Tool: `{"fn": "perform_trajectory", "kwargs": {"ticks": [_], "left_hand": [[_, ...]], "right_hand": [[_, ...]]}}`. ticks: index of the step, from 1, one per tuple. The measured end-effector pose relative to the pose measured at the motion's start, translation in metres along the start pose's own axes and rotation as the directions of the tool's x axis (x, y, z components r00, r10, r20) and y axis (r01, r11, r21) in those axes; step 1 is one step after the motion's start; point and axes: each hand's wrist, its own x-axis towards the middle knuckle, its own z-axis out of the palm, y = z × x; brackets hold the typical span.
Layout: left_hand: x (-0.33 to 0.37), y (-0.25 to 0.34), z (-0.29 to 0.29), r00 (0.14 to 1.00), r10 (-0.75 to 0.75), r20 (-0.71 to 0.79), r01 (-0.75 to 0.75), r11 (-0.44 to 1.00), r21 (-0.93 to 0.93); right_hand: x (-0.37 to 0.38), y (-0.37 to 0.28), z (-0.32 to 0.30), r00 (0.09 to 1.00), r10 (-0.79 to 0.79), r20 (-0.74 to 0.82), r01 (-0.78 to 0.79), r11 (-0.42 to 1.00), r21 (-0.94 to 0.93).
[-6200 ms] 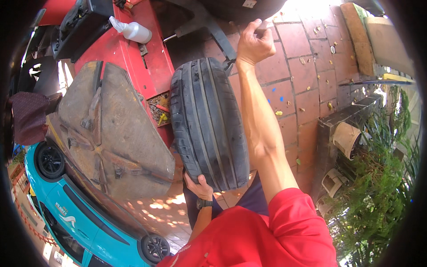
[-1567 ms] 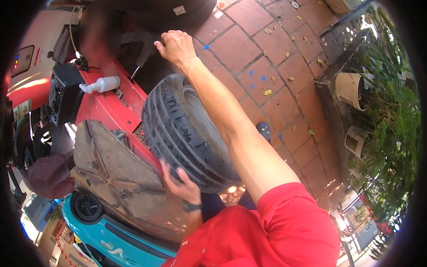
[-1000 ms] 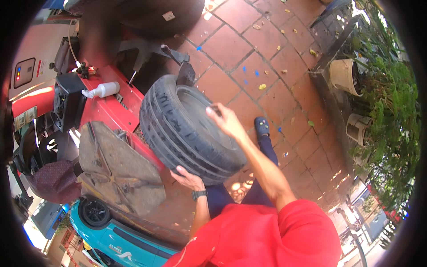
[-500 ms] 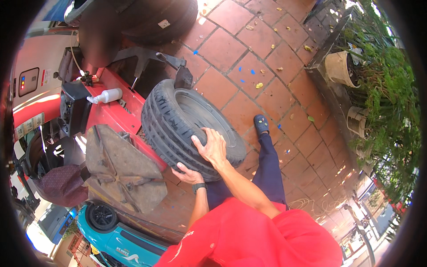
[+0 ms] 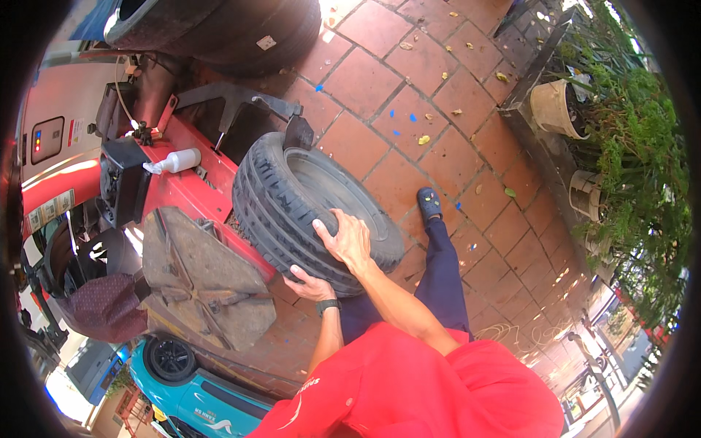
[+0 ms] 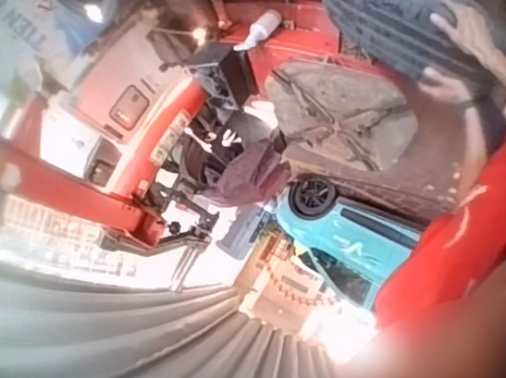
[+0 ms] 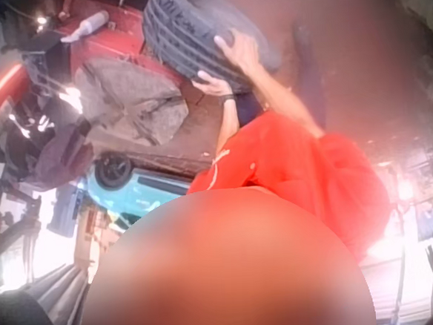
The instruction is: The person retrieves a coiled hose and spray bottle, then sprays liquid onto a tire's bead. The tire is placed onto a tire mounting machine, and the person repeatedly rotates and presses the tire while spraying the bead to seat it onto the rim.
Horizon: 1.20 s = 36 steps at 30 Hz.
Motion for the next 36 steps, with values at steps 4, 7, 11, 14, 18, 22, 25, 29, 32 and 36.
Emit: {"fn": "perform_trajectory", "kwargs": {"ticks": [4,7,11,14,18,22,25,29,32,36], "left_hand": [[-0.002,0.005,0.001,0.999,-0.038,0.019,0.038,0.999,0.033],[-0.002,0.005,0.001,0.998,-0.061,0.013,0.061,0.998,0.024],[-0.002,0.004,-0.001,1.000,0.020,-0.020,-0.019,0.999,0.045],[-0.001,0.000,-0.001,0.999,-0.042,-0.004,0.042,0.996,0.077],[0.001,-0.004,-0.003,1.000,0.004,-0.021,-0.002,0.997,0.083],[0.003,-0.008,-0.005,0.999,0.039,-0.009,-0.038,0.994,0.100],[0.002,-0.011,-0.008,1.000,0.027,0.016,-0.028,0.996,0.082],[0.001,-0.016,-0.007,0.999,0.041,0.003,-0.041,0.997,0.065],[0.004,-0.020,-0.006,0.999,0.051,-0.004,-0.051,0.996,0.070],[0.006,-0.016,-0.006,0.995,0.095,-0.038,-0.092,0.993,0.077]], "right_hand": [[0.002,0.000,0.001,1.000,0.012,0.016,-0.012,1.000,-0.021],[0.001,0.002,0.005,1.000,0.018,-0.007,-0.018,0.998,-0.055],[-0.001,0.006,0.012,0.998,-0.040,-0.041,0.039,0.999,-0.018],[-0.001,0.009,0.014,0.996,-0.062,-0.061,0.060,0.998,-0.026],[-0.001,0.012,0.015,0.999,-0.025,-0.032,0.025,1.000,-0.018],[-0.004,0.013,0.018,1.000,-0.008,0.004,0.008,0.999,-0.035],[-0.007,0.014,0.015,1.000,-0.007,0.008,0.007,1.000,0.002],[0.019,-0.007,0.004,0.990,0.136,0.039,-0.137,0.990,0.019],[0.081,-0.052,0.003,0.957,-0.080,-0.280,0.161,0.947,0.278],[0.194,-0.148,0.035,0.753,-0.395,-0.527,0.545,0.823,0.161]]}}
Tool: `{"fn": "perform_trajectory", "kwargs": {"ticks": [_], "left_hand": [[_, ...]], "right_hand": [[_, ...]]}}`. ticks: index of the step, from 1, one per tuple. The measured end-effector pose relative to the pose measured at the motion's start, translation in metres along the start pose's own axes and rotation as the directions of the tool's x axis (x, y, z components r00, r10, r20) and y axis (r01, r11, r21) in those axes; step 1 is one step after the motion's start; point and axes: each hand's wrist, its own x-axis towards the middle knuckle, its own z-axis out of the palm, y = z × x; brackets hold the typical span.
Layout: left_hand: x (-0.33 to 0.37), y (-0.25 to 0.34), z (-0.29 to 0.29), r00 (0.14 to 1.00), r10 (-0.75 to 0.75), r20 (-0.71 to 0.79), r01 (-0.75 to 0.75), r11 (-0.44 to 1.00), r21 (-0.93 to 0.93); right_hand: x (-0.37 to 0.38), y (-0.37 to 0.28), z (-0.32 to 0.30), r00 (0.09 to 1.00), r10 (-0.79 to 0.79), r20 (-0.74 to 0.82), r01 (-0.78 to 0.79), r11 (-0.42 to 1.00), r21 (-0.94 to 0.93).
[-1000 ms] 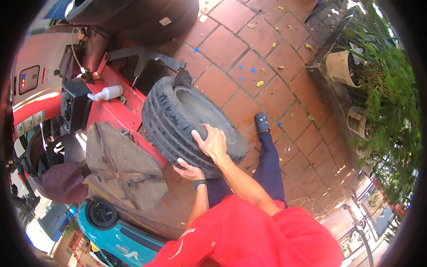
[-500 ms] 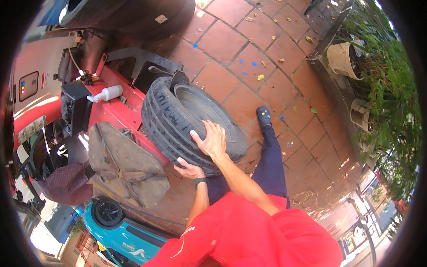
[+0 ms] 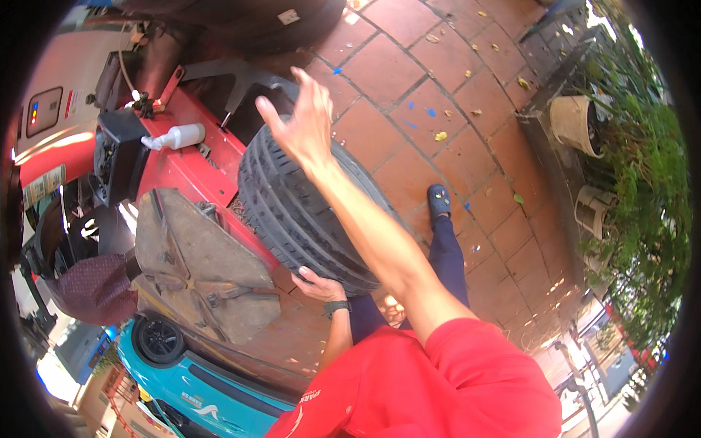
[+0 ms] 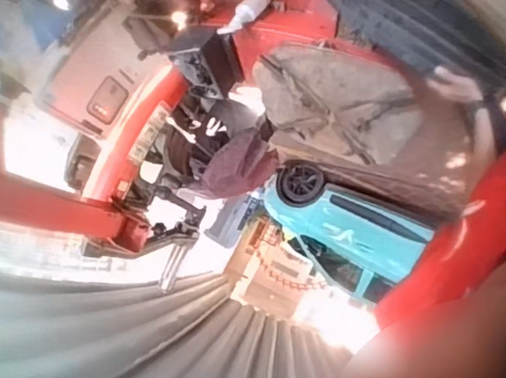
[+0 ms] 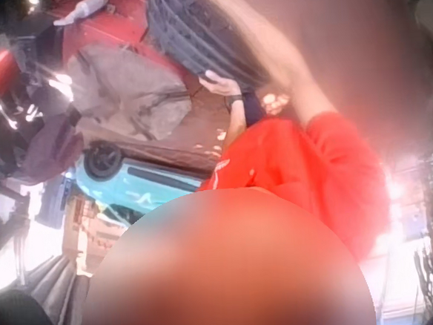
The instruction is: The person retrieves a coiled hose and spray bottle, then sprays liquid onto a tire's bead. The tire is placed onto a tire mounting machine, and the person repeatedly rotates and presses the tire while spraying the bead to seat it onto the rim.
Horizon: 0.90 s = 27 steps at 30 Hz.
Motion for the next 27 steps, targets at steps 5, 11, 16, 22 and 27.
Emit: {"fn": "perform_trajectory", "kwargs": {"ticks": [5,11,16,22,27], "left_hand": [[0.003,0.011,-0.002,0.977,-0.206,0.044,0.209,0.975,-0.069],[-0.004,-0.002,0.002,0.970,-0.239,0.039,0.242,0.965,-0.105],[-0.066,-0.033,0.006,0.987,-0.160,-0.027,0.157,0.984,-0.079],[-0.217,-0.099,-0.011,0.998,0.025,-0.061,-0.028,0.998,-0.054],[-0.305,-0.181,-0.070,0.980,-0.127,0.156,0.104,0.983,0.148]], "right_hand": [[0.075,-0.002,0.096,0.991,0.126,0.051,-0.114,0.973,-0.199],[0.089,0.046,0.140,0.908,-0.292,-0.302,0.187,0.925,-0.331],[0.129,0.070,0.133,0.923,-0.350,-0.159,0.264,0.878,-0.398],[0.147,0.061,0.109,0.941,-0.333,0.057,0.337,0.911,-0.239],[0.058,0.136,-0.018,0.891,-0.376,0.254,0.373,0.926,0.060]]}}
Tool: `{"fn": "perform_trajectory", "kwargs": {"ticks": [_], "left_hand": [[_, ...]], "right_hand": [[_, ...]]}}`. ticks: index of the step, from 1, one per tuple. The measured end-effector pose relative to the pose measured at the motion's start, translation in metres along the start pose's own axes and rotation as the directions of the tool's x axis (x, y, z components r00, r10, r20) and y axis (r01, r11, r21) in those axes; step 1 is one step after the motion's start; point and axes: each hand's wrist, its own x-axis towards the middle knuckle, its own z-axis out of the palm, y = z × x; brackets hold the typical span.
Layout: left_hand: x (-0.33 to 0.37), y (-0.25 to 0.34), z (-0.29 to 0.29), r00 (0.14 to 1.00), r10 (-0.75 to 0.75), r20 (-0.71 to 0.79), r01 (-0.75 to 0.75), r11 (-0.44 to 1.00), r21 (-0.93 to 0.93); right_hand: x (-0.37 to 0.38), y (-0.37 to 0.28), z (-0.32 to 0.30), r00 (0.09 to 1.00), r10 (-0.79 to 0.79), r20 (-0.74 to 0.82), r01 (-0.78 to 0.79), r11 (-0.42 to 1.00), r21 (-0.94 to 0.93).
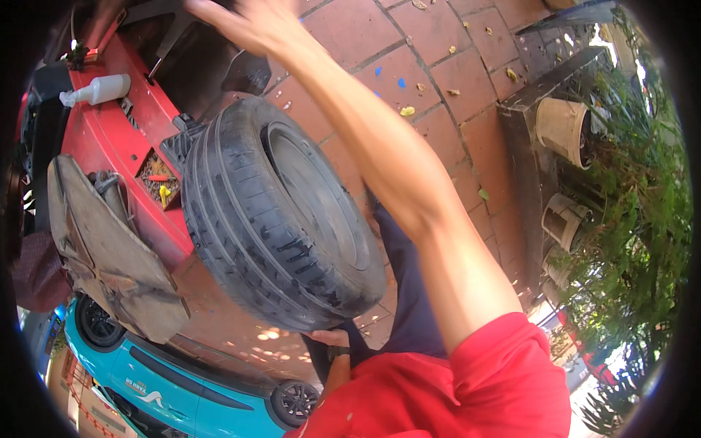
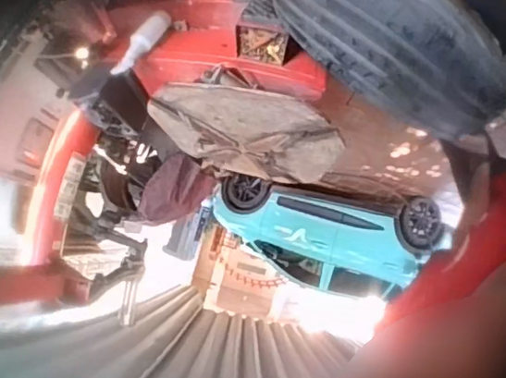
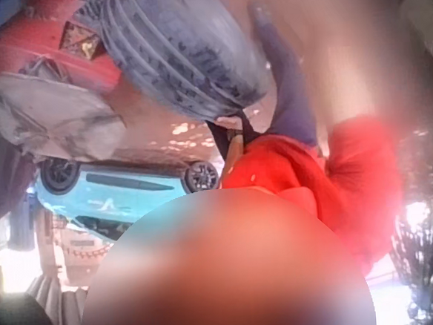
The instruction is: The person retrieves a coiled hose and spray bottle, then sprays liquid onto a tire's bead. The tire is placed onto a tire mounting machine, and the person repeatedly rotates and presses the tire while spraying the bead to seat it onto the rim.
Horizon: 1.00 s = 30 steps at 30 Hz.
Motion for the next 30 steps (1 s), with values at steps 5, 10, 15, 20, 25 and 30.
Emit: {"fn": "perform_trajectory", "kwargs": {"ticks": [5,10,15,20,25,30], "left_hand": [[0.054,-0.081,-0.077,0.849,0.020,0.528,0.124,0.964,-0.236],[0.088,-0.150,-0.022,0.460,0.096,0.883,0.478,0.811,-0.337],[0.046,-0.140,0.027,0.847,-0.012,0.532,0.485,0.428,-0.762],[0.087,-0.051,-0.017,0.843,0.056,0.535,0.437,0.510,-0.741],[0.137,0.047,-0.070,0.772,-0.033,0.634,0.448,0.737,-0.507],[0.132,0.118,-0.077,0.880,0.026,0.474,0.192,0.894,-0.406]], "right_hand": [[-0.321,-0.043,-0.193,0.122,0.797,0.592,-0.757,0.461,-0.463],[-0.522,-0.103,-0.236,0.081,0.762,0.642,-0.996,0.089,0.020],[-0.556,-0.086,-0.231,0.053,0.754,0.655,-0.997,0.008,0.072],[-0.511,-0.142,-0.238,0.071,0.853,0.517,-0.997,0.071,0.020],[-0.400,-0.175,-0.239,0.116,0.788,0.604,-0.952,0.261,-0.159],[-0.347,-0.160,-0.202,0.370,0.744,0.556,-0.858,0.503,-0.103]]}}
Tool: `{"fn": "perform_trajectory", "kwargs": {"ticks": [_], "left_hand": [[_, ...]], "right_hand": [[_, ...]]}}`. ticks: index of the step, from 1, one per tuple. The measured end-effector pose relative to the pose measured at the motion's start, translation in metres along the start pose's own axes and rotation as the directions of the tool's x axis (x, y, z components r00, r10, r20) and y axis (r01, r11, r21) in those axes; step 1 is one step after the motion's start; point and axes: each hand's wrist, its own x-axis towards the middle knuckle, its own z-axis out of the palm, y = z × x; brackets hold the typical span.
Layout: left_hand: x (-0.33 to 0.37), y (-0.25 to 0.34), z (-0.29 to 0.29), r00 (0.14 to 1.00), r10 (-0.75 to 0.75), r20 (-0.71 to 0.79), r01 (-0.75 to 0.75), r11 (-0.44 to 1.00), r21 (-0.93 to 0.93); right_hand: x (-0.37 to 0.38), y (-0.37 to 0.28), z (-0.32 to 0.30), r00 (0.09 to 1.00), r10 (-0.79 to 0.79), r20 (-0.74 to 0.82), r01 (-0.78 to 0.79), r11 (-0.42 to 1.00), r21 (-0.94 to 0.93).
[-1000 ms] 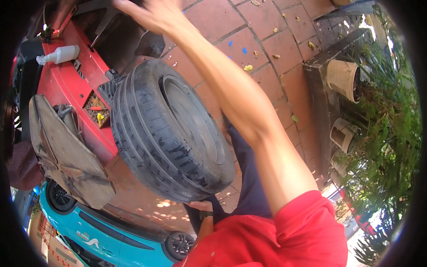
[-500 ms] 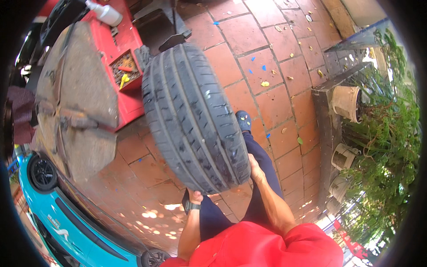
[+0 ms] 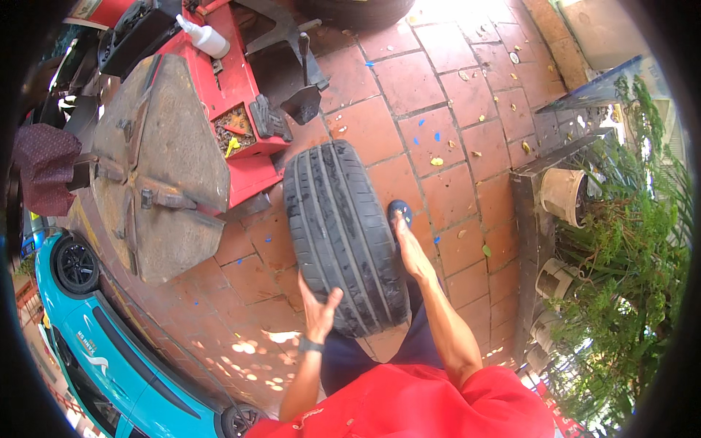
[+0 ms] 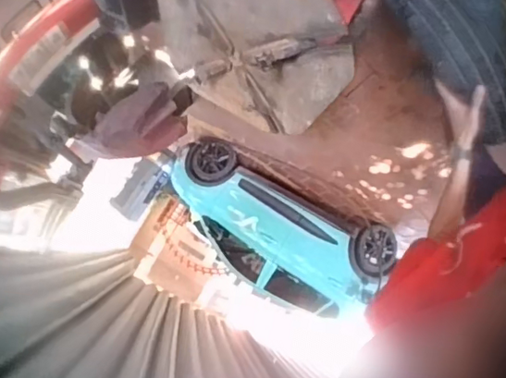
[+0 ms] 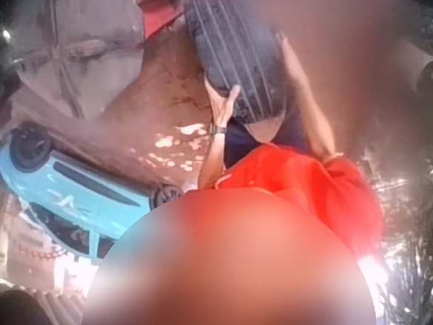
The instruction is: The person retrieves a coiled hose and spray bottle, then sprays liquid onto a tire's bead. The tire is placed onto a tire mounting machine, and the person repeatedly rotates and presses the tire while spraying the bead to seat it onto the rim.
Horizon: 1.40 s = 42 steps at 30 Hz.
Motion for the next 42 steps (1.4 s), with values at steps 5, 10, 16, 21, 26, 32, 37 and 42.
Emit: {"fn": "perform_trajectory", "kwargs": {"ticks": [5,10,16,21,26,32,37,42], "left_hand": [[0.017,0.018,0.004,0.978,-0.078,-0.195,0.055,0.991,-0.123],[0.023,0.002,-0.020,0.986,0.123,-0.116,-0.128,0.991,-0.034],[-0.015,-0.044,-0.016,0.972,0.233,-0.040,-0.198,0.895,0.399],[0.014,-0.030,0.002,0.981,0.171,-0.093,-0.147,0.964,0.223],[0.106,0.077,0.019,0.989,0.128,-0.075,-0.100,0.949,0.298],[0.222,0.174,0.025,0.950,0.271,-0.155,-0.170,0.865,0.472],[0.168,0.149,0.034,0.818,0.554,-0.154,-0.308,0.648,0.697],[0.168,0.122,0.028,0.867,0.383,-0.320,-0.082,0.742,0.665]], "right_hand": [[0.101,-0.137,0.019,0.842,-0.457,-0.286,0.494,0.866,0.070],[0.250,-0.314,0.122,0.341,-0.796,-0.500,0.671,0.578,-0.464],[0.348,-0.358,0.165,0.011,-0.710,-0.704,0.641,0.545,-0.540],[0.395,-0.348,0.118,0.037,-0.836,-0.548,0.589,0.461,-0.664],[0.456,-0.397,0.013,-0.026,-0.906,-0.423,0.402,0.377,-0.834],[0.500,-0.404,-0.031,0.016,-0.924,-0.381,0.504,0.337,-0.795],[0.488,-0.401,-0.032,-0.008,-0.931,-0.364,0.615,0.282,-0.736],[0.473,-0.402,-0.035,0.074,-0.913,-0.400,0.679,0.341,-0.651]]}}
